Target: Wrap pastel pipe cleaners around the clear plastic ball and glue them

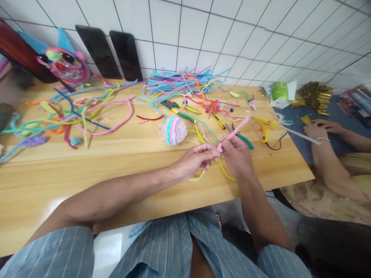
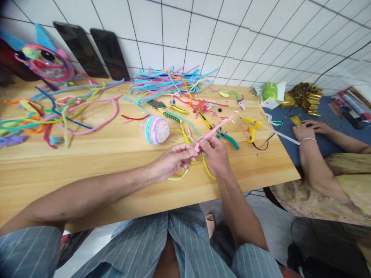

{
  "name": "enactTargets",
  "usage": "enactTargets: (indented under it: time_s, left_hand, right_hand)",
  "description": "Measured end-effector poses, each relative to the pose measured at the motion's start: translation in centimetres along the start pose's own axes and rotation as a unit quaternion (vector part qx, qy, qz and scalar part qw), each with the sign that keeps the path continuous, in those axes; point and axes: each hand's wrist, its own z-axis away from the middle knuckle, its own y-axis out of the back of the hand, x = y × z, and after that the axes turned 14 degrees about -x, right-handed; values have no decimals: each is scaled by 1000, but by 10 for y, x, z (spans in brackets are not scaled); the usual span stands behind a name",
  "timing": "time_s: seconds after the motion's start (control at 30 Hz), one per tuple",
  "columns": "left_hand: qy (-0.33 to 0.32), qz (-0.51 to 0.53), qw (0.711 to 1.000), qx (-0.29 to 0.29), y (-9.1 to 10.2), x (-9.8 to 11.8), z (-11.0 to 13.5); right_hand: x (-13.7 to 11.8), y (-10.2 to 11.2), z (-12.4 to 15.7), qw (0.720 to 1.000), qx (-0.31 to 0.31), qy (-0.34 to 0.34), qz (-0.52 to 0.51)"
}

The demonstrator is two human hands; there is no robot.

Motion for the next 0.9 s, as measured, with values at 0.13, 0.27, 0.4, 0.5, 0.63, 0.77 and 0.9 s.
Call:
enactTargets:
  time_s: [0.13, 0.27, 0.4, 0.5, 0.63, 0.77, 0.9]
  left_hand:
    - [-27, -117, 992, 34, 4, -1, -1]
    - [-70, -207, 973, 78, 6, -3, -2]
    - [-57, -187, 978, 74, 7, -4, -2]
    - [-43, -140, 986, 82, 10, -6, -4]
    - [-50, -69, 987, 135, 13, -9, -8]
    - [-95, -72, 985, 123, 10, -6, -6]
    - [-113, -100, 986, 66, 2, 1, 1]
  right_hand:
    - [-5, 0, -1, 999, -13, -19, 24]
    - [-11, -3, 1, 993, -15, -7, 118]
    - [-9, -10, 8, 973, 8, 41, 229]
    - [-2, -16, 14, 940, 17, 89, 328]
    - [11, -12, 19, 871, -21, 185, 455]
    - [16, 11, 23, 795, -48, 214, 565]
    - [5, 34, 29, 790, -82, 205, 572]
